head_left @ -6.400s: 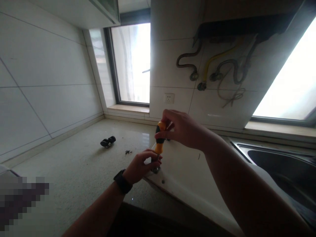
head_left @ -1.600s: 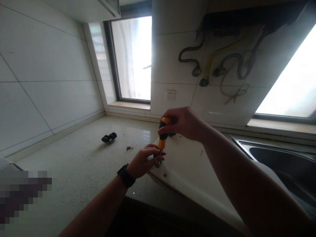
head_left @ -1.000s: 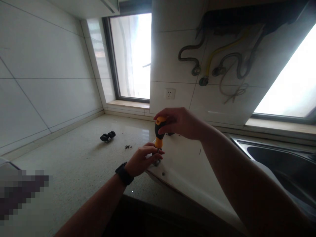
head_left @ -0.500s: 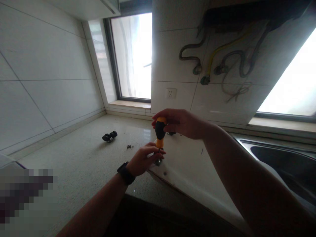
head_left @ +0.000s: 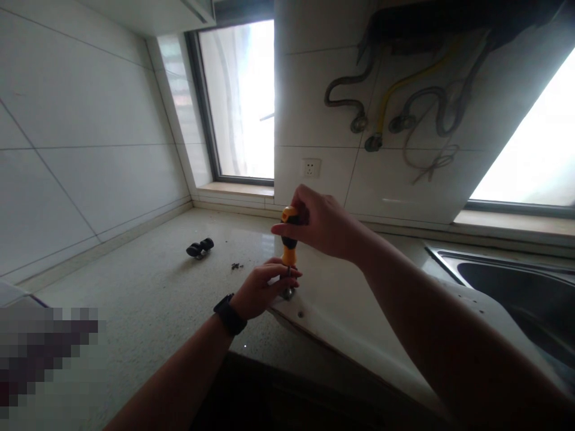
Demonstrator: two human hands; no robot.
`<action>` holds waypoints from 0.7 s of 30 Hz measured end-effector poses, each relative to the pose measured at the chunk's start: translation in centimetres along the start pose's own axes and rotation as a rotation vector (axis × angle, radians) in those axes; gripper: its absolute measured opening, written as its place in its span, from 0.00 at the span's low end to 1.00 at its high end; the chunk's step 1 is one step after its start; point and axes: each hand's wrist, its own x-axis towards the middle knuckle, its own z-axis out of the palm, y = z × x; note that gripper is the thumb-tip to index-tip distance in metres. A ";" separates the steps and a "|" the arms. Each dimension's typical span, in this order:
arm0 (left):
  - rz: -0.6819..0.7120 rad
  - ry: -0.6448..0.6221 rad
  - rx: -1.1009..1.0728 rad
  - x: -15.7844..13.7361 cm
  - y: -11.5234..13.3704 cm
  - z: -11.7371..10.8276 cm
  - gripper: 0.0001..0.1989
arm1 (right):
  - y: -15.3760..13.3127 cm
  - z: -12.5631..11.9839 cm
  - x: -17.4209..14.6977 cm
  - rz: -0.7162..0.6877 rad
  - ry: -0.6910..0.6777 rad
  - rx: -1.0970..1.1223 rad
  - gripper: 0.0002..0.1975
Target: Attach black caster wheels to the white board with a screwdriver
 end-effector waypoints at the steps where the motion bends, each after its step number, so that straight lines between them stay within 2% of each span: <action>1: 0.008 0.001 0.024 0.0 0.0 0.0 0.10 | 0.2 -0.4 0.0 -0.025 -0.073 0.076 0.24; 4: 0.010 -0.006 0.046 0.0 0.0 -0.2 0.10 | 0.9 -1.7 -0.1 -0.173 -0.339 0.385 0.18; 7: 0.006 -0.028 0.032 0.1 -0.1 -0.4 0.11 | 1.4 -2.6 0.0 -0.241 -0.426 0.470 0.19; 13: 0.025 -0.032 0.052 0.0 -0.1 -0.5 0.09 | 0.5 -3.3 -0.1 -0.167 -0.414 0.411 0.16; 16: 0.017 -0.021 0.054 -0.1 0.0 -0.4 0.09 | 0.3 -3.0 -0.1 -0.098 -0.295 0.259 0.13; 18: 0.007 -0.020 0.039 -0.1 0.0 -0.4 0.09 | 0.5 -2.5 -0.1 -0.065 -0.184 0.203 0.16; 21: 0.009 -0.023 0.007 0.0 0.1 -0.4 0.10 | 1.0 -1.9 -0.1 -0.052 -0.177 0.228 0.19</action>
